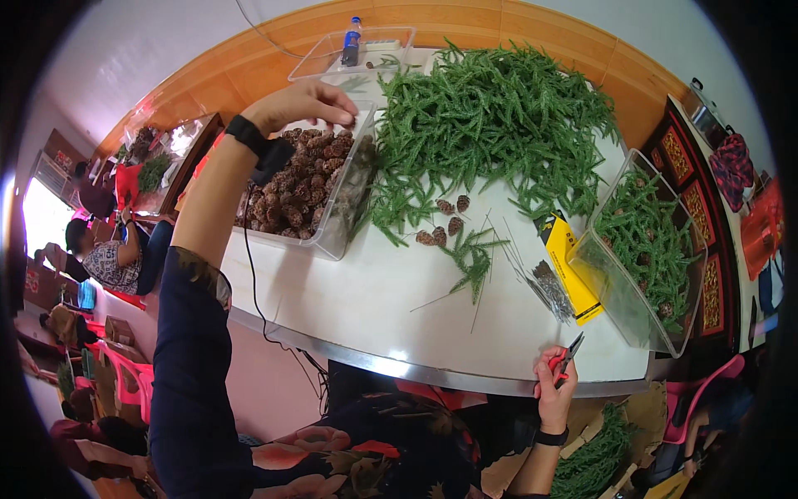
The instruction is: Trimming green sprigs and sorting small cones to prepare decorative items.
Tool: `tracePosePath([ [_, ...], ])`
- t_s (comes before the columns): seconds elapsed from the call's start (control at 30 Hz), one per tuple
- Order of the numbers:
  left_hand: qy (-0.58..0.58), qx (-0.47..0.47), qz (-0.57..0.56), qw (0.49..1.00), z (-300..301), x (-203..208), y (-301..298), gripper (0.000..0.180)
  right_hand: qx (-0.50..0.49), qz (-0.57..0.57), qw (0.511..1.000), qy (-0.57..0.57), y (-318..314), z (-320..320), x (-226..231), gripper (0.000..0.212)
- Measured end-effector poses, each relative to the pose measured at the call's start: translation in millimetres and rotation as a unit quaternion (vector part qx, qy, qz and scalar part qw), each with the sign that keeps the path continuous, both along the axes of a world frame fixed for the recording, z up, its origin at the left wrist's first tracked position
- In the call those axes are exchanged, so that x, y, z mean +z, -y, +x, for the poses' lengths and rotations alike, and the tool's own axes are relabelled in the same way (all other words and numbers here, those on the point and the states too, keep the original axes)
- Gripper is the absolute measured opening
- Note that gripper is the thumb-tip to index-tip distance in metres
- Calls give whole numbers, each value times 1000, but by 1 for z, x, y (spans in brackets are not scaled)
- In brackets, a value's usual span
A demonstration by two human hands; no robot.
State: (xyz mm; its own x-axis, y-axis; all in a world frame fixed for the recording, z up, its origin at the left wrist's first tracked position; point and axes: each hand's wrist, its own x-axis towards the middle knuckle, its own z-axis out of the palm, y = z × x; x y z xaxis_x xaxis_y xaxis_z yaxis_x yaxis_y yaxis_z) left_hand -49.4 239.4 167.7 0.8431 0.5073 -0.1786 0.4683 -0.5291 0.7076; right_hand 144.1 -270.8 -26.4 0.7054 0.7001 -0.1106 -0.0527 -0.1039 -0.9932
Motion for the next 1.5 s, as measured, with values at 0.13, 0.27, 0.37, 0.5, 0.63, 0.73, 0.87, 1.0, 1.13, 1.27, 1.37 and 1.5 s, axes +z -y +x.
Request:
tracePosePath([
  [0.13, 1, -46, -30, 999, 27, -5, 43, 29, 0, 5, 1000, -5, -1, -1, 1, 23],
  [0.27, 81, -35, 11, 996, 34, -21, 30, 31, 7, 8, 1000, 1, 1, -1, -3, 23],
  [0.37, 63, -26, 156, 985, 25, -50, -25, 31, 8, 8, 1000, 1, 0, -1, -3, 24],
  [0.5, -113, -42, 374, 920, 5, -69, -47, 25, 6, 1, 1000, 2, 0, 1, -3, 25],
  [0.63, -141, -16, 364, 920, -8, -70, -49, 19, 3, -1, 1000, 1, -1, 0, -2, 26],
  [0.73, -84, 92, 372, 920, -13, -57, -47, 19, 4, 0, 1000, 0, -2, 1, -1, 25],
  [0.87, -15, 137, 350, 926, -7, -11, -25, 15, 4, -1, 1000, 0, 1, -1, -1, 24],
  [1.0, 64, 100, 188, 975, 10, 11, -4, 19, 0, 2, 1000, 3, 1, -1, -2, 23],
  [1.13, 161, -34, 113, 980, 11, 6, 17, 32, -2, -7, 1000, 4, 1, 0, -2, 24],
  [1.27, 46, -19, 225, 973, -49, 10, -33, 38, 9, -1, 1000, -2, -1, -1, -3, 24],
  [1.37, -29, 52, 133, 989, -105, 0, -63, 34, 12, -3, 1000, 0, -2, -1, -2, 24],
  [1.5, -111, 133, 307, 936, -161, -30, -73, 22, -9, -14, 999, 29, -4, -3, 0, 18],
])
